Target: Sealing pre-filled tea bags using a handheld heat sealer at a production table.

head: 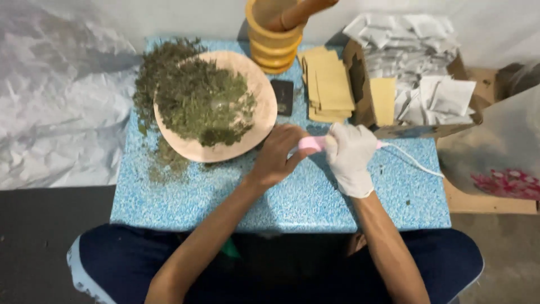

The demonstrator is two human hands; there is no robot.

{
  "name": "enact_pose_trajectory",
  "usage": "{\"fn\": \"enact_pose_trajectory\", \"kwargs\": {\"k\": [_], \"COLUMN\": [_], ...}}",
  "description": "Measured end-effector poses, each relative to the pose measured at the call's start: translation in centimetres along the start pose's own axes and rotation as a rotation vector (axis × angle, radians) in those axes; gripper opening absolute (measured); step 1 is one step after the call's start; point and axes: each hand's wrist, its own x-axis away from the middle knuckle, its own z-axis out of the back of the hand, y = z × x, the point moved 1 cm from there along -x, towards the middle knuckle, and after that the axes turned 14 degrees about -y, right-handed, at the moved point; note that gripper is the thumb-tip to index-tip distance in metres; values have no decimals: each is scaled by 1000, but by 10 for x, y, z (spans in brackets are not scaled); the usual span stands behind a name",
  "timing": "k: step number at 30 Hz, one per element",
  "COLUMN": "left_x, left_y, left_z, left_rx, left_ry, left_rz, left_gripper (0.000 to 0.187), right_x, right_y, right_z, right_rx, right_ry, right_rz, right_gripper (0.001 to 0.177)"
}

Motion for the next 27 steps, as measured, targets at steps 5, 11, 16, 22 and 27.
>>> {"fn": "enact_pose_trajectory", "kwargs": {"k": [5, 11, 16, 22, 27], "left_x": [-1, 4, 2, 1, -1], "left_y": [-9, -17, -11, -16, -7], "left_z": [-7, -12, -6, -5, -4], "left_rx": [-3, -10, -54, -148, -147], "left_ry": [-2, 25, 48, 35, 12], "left_rz": [9, -1, 25, -52, -74], "left_gripper": [35, 36, 39, 18, 16], "right_x": [4, 2, -2, -10, -9], "right_y": [5, 1, 9, 5, 5], "right_z": [-2, -1, 3, 26, 23], "right_rx": [-54, -71, -116, -162, -206], "right_ry": [-48, -47, -55, -46, -61], "right_rz": [4, 9, -14, -41, -40], "right_gripper": [64, 62, 63, 60, 59]}}
